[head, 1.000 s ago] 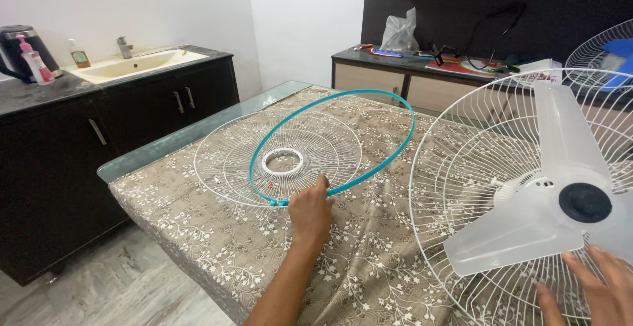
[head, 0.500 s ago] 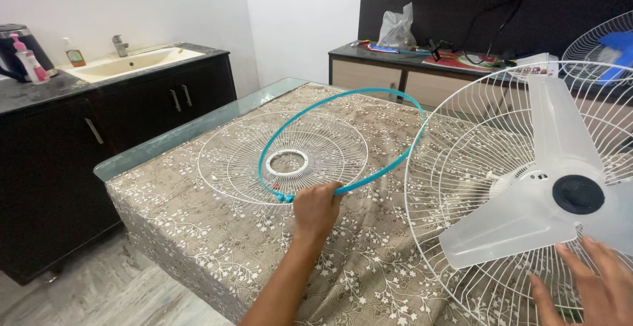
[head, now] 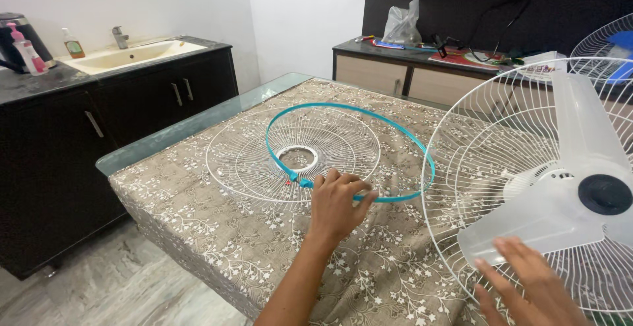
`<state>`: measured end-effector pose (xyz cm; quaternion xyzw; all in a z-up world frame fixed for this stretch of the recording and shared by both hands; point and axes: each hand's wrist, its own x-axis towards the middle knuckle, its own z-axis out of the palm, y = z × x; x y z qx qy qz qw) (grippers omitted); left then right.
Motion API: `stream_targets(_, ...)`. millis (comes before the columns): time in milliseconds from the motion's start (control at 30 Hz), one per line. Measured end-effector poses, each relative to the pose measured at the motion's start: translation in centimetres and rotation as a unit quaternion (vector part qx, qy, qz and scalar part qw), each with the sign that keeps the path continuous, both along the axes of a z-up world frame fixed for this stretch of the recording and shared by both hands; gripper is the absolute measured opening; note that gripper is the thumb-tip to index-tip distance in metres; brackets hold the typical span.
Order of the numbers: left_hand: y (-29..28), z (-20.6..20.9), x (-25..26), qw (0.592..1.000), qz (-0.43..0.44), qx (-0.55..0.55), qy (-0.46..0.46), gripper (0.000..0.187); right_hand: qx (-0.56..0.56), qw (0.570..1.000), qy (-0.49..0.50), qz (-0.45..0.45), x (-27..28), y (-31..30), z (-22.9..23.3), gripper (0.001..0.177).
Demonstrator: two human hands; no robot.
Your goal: The person assembles a table fan by attaching the fan blades to the motor hub, securing them with a black nut, and then fitting the front and rear wire cages. The fan is reassembled on a table in a home setting.
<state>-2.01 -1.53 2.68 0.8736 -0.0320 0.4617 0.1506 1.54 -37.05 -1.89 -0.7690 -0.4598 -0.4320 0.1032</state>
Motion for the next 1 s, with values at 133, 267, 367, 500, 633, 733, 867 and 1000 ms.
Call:
stream_targets(133,0.4,-0.2,0.3,0.999,0.018,-0.019,0.036,0.025,-0.024,0.995,0.010,0.098,-2.5,6.9,1.1,0.039)
stream_targets(267,0.7,0.2,0.0,0.994,0.055,-0.070,-0.057,0.023,-0.122,0.967,0.175,0.142,-3.8,12.4,3.5,0.035)
stream_targets(367,1.0,0.6,-0.5,0.982,0.068,-0.141,-0.110,0.020,-0.110,0.971,0.172,0.128,-4.3,15.8,4.5,0.039)
stream_targets(500,1.2,1.0,-0.6,0.970,0.066,-0.137,-0.192,0.018,-0.075,0.978,0.152,0.118,-3.2,19.1,5.3,0.055)
stream_targets(633,1.5,1.2,-0.5,0.975,0.048,-0.128,-0.173,0.019,-0.082,0.982,0.155,0.063,-1.2,21.7,5.4,0.064)
stream_targets(733,1.5,1.0,-0.7,0.989,0.022,-0.081,-0.124,0.016,-0.047,0.978,0.187,0.076,0.2,23.5,5.0,0.064)
stream_targets(867,1.4,1.1,-0.8,0.991,0.010,-0.050,-0.126,0.015,-0.071,0.933,0.344,0.074,0.9,24.8,4.6,0.040)
stream_targets(1000,1.4,1.2,-1.0,0.990,0.023,-0.035,-0.136,0.017,0.011,0.910,0.396,0.124,1.3,25.8,4.5,0.031)
